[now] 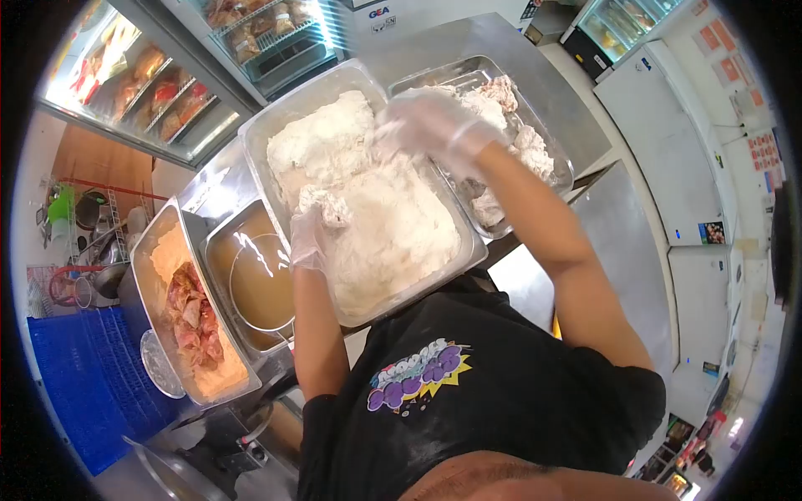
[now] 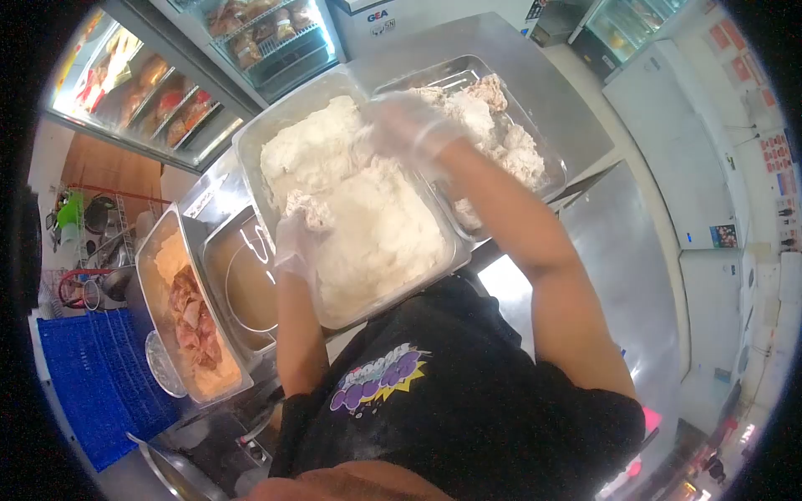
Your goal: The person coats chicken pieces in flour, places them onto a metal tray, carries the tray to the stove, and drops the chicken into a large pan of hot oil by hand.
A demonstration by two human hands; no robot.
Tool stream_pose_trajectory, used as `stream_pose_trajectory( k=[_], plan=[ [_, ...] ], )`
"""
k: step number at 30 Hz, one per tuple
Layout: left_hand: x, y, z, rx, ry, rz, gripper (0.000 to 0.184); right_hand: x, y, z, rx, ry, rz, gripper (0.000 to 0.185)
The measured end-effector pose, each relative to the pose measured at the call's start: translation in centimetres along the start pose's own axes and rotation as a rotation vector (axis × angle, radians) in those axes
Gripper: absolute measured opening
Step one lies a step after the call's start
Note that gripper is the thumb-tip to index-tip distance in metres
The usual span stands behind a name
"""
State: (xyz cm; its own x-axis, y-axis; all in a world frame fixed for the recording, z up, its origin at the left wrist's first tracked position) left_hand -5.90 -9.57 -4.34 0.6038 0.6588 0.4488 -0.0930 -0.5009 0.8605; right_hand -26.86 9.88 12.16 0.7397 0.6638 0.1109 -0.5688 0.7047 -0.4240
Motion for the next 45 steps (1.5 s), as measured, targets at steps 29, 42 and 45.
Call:
stream_pose_trajectory(
  k=[29, 42, 45],
  plan=[
    [3.7, -0.5, -1.4, -0.075, -0.338, -0.307, 0.037, -0.3, -0.9, -17.2, -0.790, -0.548, -0.126, 0.027],
    [1.6, -5.8, -1.8, -0.678, -0.267, -0.462, 0.033, 2.1, -2.3, -14.4, 0.126, -0.289, 0.254, 0.018],
    [2.3, -5.2, -2.6, -0.780, -0.302, -0.451, 0.031, 3.2, -2.9, -13.5, 0.208, -0.304, 0.264, 0.019]
  ],
)
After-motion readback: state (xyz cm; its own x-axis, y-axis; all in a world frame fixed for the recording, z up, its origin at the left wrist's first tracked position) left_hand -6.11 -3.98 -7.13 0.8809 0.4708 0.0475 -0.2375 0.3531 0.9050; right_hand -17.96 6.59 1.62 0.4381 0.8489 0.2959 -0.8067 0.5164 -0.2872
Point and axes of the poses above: each hand's wrist, its own x-axis away from the middle knuckle, its own z-axis out of the back of the hand, y = z × x, the point moved 1 cm from there along -x, towards the middle knuckle, and after that the axes turned 14 degrees about -z, right-handed, at the moved point
